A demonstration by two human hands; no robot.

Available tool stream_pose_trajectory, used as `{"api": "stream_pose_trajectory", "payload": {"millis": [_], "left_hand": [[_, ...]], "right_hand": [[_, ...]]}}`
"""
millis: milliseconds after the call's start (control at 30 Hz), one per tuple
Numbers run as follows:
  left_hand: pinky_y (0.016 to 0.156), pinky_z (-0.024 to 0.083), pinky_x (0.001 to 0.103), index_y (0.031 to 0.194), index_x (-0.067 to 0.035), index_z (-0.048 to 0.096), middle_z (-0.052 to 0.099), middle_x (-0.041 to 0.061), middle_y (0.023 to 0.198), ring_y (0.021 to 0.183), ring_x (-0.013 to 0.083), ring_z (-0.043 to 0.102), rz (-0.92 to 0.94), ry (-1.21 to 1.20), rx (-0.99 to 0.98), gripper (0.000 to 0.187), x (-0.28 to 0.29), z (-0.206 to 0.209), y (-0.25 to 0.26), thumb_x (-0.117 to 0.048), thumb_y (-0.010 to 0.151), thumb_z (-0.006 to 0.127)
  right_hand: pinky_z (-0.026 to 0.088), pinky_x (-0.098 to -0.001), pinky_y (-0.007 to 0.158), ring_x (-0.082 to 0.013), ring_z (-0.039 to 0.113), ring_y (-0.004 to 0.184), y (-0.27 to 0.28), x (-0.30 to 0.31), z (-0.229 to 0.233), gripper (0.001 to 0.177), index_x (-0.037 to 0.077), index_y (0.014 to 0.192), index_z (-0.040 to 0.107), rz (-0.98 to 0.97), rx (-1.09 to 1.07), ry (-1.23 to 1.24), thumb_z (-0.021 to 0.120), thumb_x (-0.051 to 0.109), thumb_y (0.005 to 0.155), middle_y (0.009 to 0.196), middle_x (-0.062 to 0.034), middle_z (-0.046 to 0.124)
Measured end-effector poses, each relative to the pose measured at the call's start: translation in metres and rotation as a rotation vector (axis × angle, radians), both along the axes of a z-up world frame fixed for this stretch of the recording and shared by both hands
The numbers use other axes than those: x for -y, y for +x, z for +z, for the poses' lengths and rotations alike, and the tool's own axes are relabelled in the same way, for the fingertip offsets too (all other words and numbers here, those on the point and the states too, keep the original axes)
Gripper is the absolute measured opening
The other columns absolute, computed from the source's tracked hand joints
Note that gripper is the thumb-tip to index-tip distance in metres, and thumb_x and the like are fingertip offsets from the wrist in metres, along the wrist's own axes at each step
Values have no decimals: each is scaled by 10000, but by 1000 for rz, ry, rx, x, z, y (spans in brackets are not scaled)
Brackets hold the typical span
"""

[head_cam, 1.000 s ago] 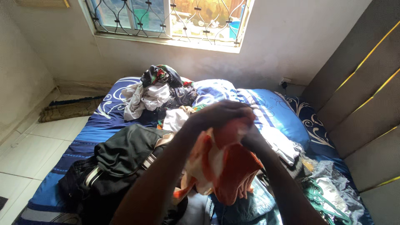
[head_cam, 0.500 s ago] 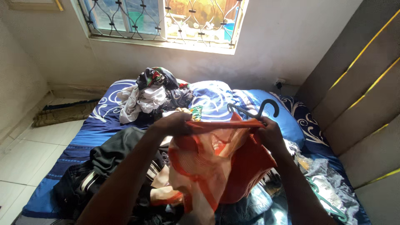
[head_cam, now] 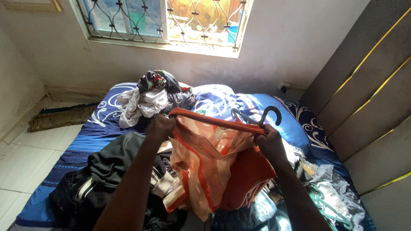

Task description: The person handles a pair of orange shorts and a striped shirt from a pile of laundry on a bed and places the shirt onto a plastic hanger.

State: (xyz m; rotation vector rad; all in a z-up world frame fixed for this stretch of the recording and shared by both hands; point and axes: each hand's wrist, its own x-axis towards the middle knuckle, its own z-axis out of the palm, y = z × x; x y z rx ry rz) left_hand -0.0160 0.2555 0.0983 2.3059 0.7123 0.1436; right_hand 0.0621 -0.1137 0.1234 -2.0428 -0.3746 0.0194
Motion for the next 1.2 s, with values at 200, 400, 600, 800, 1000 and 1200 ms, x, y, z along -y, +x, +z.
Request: {"api": "stream_pose_trajectory", "payload": {"millis": [200,400,600,800,1000,1200], "left_hand": [[778,675,460,1092,56,643,750,225,887,840,342,757,-325,-1302,817,482,86,-102,18,-321,1068,344],[793,626,420,1166,-13,641,718,198,1034,944,299,714,-421,-188,883,291,149,-154,27,-229,1012,520],[796,625,417,1168,-14,641,717,197,1038,946,296,714,-388,-246,680,296,135,-156,34,-233,1013,517],[799,625,414,1170,-14,642,716,195,1041,949,292,713,-416,-264,604,302,139,-158,32,-238,1014,514],[802,624,411,1173,-14,642,715,193,1045,951,289,713,-336,-207,580,307,88,-133,43,-242,1014,511],[805,624,408,1175,-15,643,715,191,1048,953,286,713,-298,-113,510,313,19,-98,43,-246,1015,508]], "right_hand": [[590,-329,786,-215,738,831,-4,-17,1,382,-44,1148,681,82,-23,61,538,68,812,938,-141,754],[572,-368,819,-273,733,879,-24,-32,13,427,-30,1162,672,71,-48,-30,617,77,753,965,-176,750],[572,-350,846,-250,739,925,-36,-21,22,444,10,1152,683,181,-109,6,641,122,725,993,-139,760],[567,-346,790,-244,720,861,-44,-31,23,403,-10,1080,702,257,-52,-97,654,152,714,935,-150,747],[589,-341,714,-210,736,818,-32,-14,9,432,47,1164,658,232,-163,-58,711,181,757,941,-120,761],[551,-354,592,-217,718,763,-7,8,-14,453,66,1235,641,102,-290,-127,772,243,839,971,-127,747]]}}
